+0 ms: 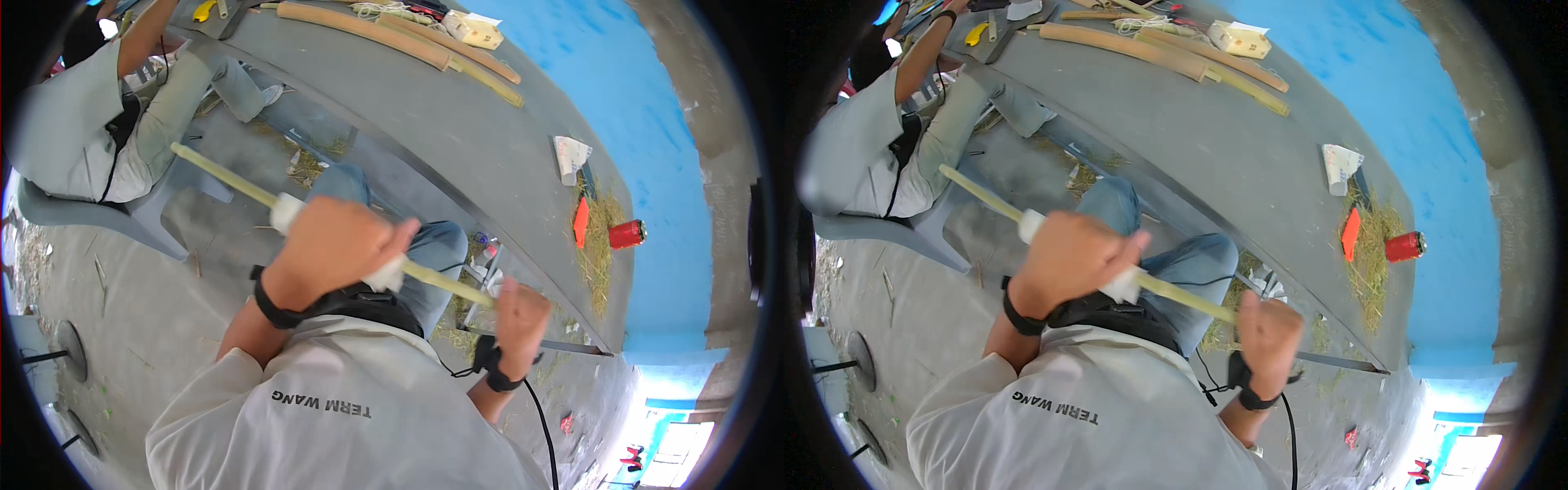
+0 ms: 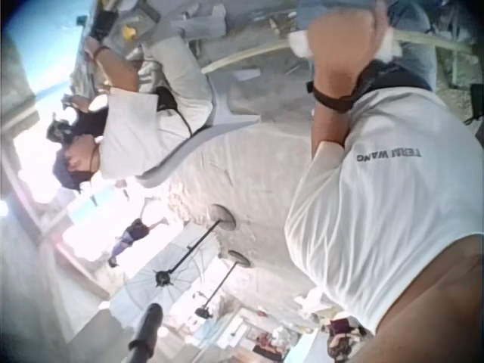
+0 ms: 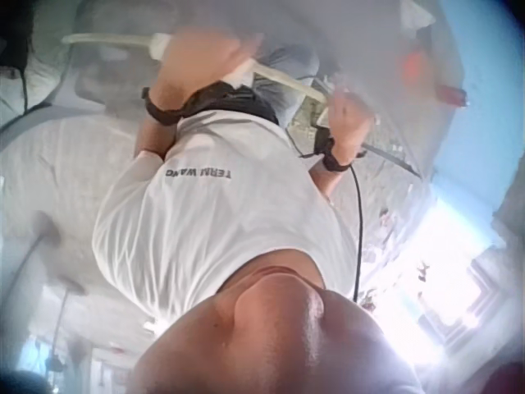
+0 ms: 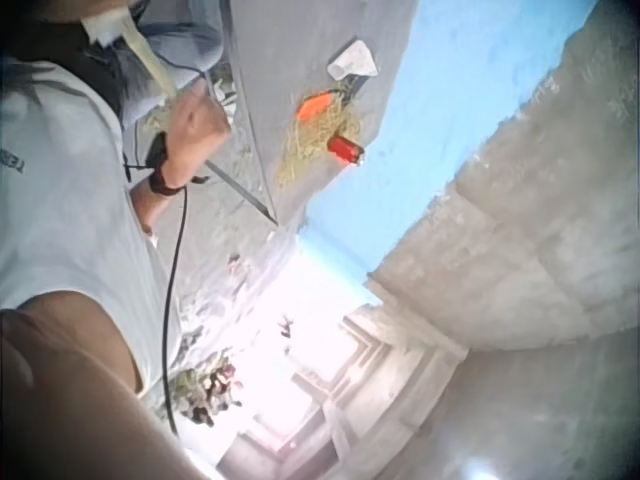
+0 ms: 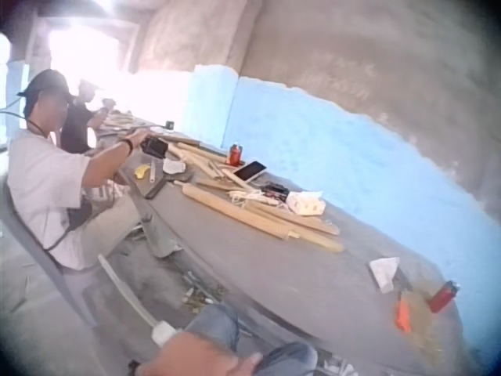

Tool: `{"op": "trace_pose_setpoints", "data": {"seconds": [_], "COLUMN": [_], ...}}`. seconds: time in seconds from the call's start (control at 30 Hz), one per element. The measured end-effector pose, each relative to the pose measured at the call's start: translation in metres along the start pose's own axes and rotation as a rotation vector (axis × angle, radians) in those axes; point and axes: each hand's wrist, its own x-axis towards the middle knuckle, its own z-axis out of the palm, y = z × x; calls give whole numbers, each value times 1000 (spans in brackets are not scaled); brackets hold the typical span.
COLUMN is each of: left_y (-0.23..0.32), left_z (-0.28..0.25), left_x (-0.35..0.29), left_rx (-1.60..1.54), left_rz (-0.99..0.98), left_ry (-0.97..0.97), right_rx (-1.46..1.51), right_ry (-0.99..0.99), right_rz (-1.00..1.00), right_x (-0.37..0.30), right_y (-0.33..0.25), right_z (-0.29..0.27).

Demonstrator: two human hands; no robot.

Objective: Sanding a long bamboo strip with a piece of sandpaper.

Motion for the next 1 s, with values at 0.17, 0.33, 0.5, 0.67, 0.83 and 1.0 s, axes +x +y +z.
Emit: {"op": "trace_pose_setpoints", "data": {"seconds": [0.17,0.33,0.5,0.67,0.83,1.0], "left_y": [-20,13,-29,-43,-32,-39], "left_z": [-19,19,-13,-18,-12,-30], "left_x": [-3,1,-15,-19,-5,-5], "left_rx": [95,-97,102,10,24,64], "left_rz": [-178,38,-180,-166,-142,-339], "left_ry": [100,-41,-42,31,17,41], "right_rx": [22,-38,94,116,316,714], "right_ry": [216,107,83,51,74,209], "right_rz": [130,-1,38,124,276,276], "right_x": [-2,-7,-1,-19,-42,-41], "right_y": [4,-6,-5,7,14,9], "right_z": [-14,7,2,-11,-10,-8]}}
